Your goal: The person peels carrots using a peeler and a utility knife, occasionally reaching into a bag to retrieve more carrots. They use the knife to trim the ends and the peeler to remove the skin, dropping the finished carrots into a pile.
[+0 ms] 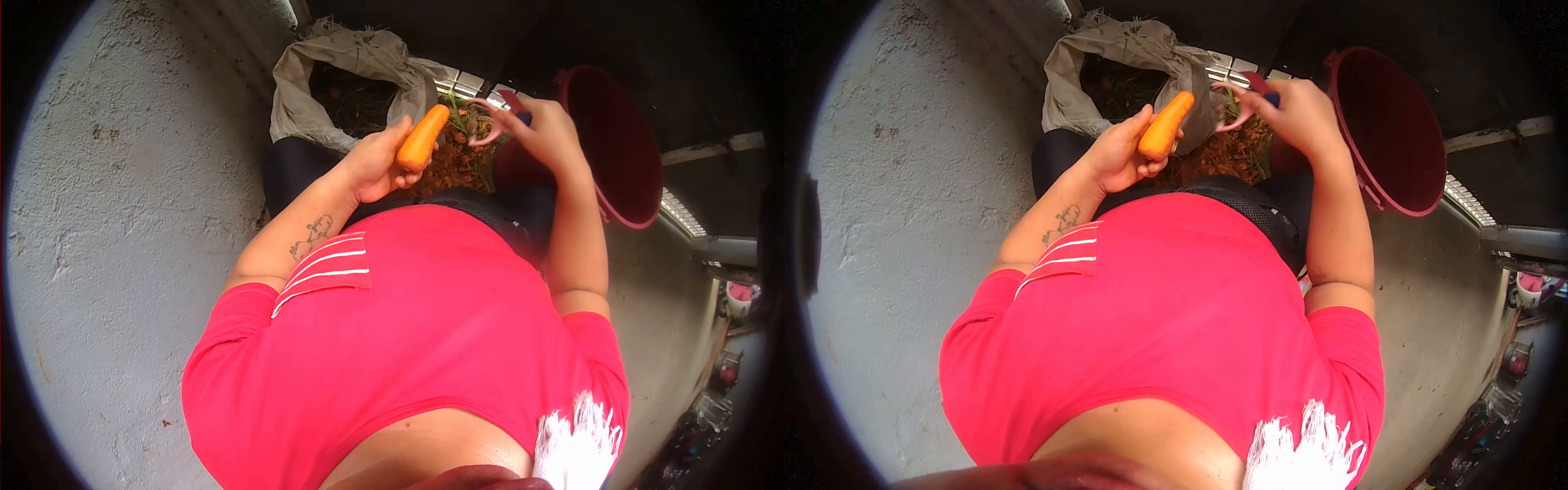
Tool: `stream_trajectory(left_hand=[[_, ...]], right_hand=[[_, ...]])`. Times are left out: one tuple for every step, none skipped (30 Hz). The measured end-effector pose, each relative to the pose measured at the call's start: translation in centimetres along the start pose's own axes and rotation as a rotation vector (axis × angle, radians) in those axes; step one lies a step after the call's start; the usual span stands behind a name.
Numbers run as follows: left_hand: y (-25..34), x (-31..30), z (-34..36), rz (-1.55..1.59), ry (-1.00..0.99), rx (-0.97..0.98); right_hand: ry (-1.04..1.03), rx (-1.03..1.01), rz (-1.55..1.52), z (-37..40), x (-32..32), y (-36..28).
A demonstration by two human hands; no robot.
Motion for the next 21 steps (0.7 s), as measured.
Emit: stream_trajectory(left_hand=[[-0.6, -0.5, -0.5, 0.015, 0.046, -0.010], [-1.2, -0.8, -0.7, 0.029, 0.090, -0.023], [-1.5, -0.9, -0.8, 0.003, 0.103, -0.018], [-1.6, -0.9, -0.9, -0.023, 0.115, -0.011], [-1.6, -0.9, -1.0, -0.049, 0.127, -0.002], [-1.5, -0.4, -0.8, -0.024, 0.123, -0.029], [-1.3, -0.1, -0.6, -0.015, 0.121, -0.038], [-1.2, 0.2, -0.4, -0.006, 0.119, -0.047], [-1.2, 0.3, -0.3, 0.005, 0.117, -0.056], [-1.2, 0.4, -0.2, 0.002, 0.091, -0.045], [-1.1, 0.5, -0.1, -0.002, 0.064, -0.035], [-1.0, 0.7, 0.1, -0.006, 0.038, -0.025], [-0.8, 0.8, 0.4, -0.039, 0.030, -0.023], [-0.5, 1.2, 0.7, -0.073, 0.020, -0.021], [-0.1, 1.6, 1.0, -0.107, 0.011, -0.021], [0.2, 1.7, 1.2, -0.123, 0.010, -0.014], [0.4, 1.9, 1.3, -0.139, 0.010, -0.006], [0.6, 2.0, 1.4, -0.155, 0.010, 0.003], [0.6, 1.9, 1.4, -0.163, 0.007, 0.002], [0.5, 1.8, 1.4, -0.173, 0.004, 0.003], [0.4, 1.6, 1.4, -0.182, 0.000, 0.004]], right_hand=[[-0.012, -0.052, -0.096, 0.7, 0.1, -1.3], [-0.060, -0.138, -0.147, 1.5, 0.6, -3.1], [-0.027, -0.232, -0.167, 2.5, 0.5, -5.2], [-0.041, -0.275, -0.120, 3.0, 0.9, -6.4], [-0.054, -0.320, -0.071, 3.3, 1.2, -7.3], [-0.062, -0.334, 0.017, 3.5, 1.2, -8.0], [-0.064, -0.337, 0.022, 3.5, 1.3, -8.1], [-0.067, -0.341, 0.028, 3.4, 1.3, -8.2], [-0.070, -0.346, 0.033, 3.3, 1.4, -8.3], [-0.068, -0.362, 0.030, 3.4, 1.1, -8.4], [-0.065, -0.378, 0.025, 3.5, 0.8, -8.6], [-0.062, -0.394, 0.020, 3.6, 0.6, -8.7], [-0.067, -0.413, -0.022, 3.6, 0.6, -8.7], [-0.072, -0.431, -0.063, 3.6, 0.5, -8.7], [-0.076, -0.449, -0.105, 3.5, 0.4, -8.6], [-0.088, -0.449, -0.121, 3.4, 0.4, -8.4], [-0.099, -0.451, -0.137, 3.3, 0.3, -8.2], [-0.111, -0.453, -0.152, 3.1, 0.2, -8.0], [-0.116, -0.447, -0.166, 3.0, 0.3, -7.8], [-0.119, -0.443, -0.180, 2.8, 0.6, -7.4], [-0.122, -0.438, -0.193, 2.5, 0.7, -7.1]])
Point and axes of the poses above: each hand's wrist, its own z-axis away from the middle knuckle, its own x-axis out of the palm, y = z × x, the point moved 7 cm from there along -z, towards the middle knuckle, and after that the axes turned 11 degrees about x, right-handed, at the moved point
